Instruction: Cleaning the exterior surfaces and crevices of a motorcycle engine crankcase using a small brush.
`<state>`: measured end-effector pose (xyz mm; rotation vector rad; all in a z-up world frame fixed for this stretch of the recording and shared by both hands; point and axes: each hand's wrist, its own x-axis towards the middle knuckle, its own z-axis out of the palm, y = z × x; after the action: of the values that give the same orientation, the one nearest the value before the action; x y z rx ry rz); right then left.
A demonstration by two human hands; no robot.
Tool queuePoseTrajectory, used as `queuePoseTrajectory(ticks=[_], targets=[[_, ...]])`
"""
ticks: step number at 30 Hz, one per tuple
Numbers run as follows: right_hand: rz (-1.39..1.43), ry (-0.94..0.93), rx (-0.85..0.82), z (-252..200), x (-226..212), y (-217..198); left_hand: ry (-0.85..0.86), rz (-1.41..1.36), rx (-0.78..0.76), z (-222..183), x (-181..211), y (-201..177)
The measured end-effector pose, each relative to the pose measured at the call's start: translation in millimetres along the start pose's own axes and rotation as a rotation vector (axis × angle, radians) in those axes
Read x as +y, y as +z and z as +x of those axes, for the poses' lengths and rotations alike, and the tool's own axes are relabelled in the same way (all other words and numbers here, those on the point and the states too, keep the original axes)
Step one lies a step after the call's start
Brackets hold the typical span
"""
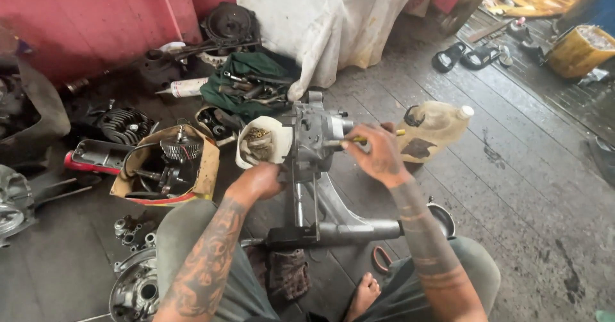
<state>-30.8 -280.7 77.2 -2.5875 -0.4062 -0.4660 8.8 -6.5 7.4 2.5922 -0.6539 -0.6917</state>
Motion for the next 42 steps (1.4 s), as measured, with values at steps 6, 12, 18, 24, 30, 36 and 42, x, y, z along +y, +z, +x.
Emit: queuePoseTrajectory(ticks=[6, 12, 18, 24, 30, 36, 42], targets=[[-0.046, -0.058, 0.008, 13.2, -8.4, -19.4, -0.013, -0.031, -0.008, 6.8, -8.2, 4.9], [-0.029, -0.093, -0.036, 25.7, -1.1, -17.4, -0.025, -0.071, 0.014, 22.7, -15.2, 22.8], [-0.015, -0.137, -0.047, 22.3, -0.1, -21.3, -0.052, -0.046, 0.009, 33.1, -24.3, 35.1], [-0.014, -0.154, -0.042, 29.6, -10.9, -22.5, -0.051, -0.039, 0.016, 23.7, -8.7, 24.6], [-0.104, -0.191, 0.023, 36.7, -29.1, 6.8, -0.070, -0.028, 0.017, 20.6, -5.0, 18.2], [-0.158, -0.190, 0.010, 56.3, -18.6, 8.4, -0.065, -0.084, 0.051, 19.7, -11.3, 21.6], [-0.122, -0.129, -0.053, 74.6, -6.3, 6.0, -0.047, -0.074, 0.063, 27.1, -21.2, 26.4]])
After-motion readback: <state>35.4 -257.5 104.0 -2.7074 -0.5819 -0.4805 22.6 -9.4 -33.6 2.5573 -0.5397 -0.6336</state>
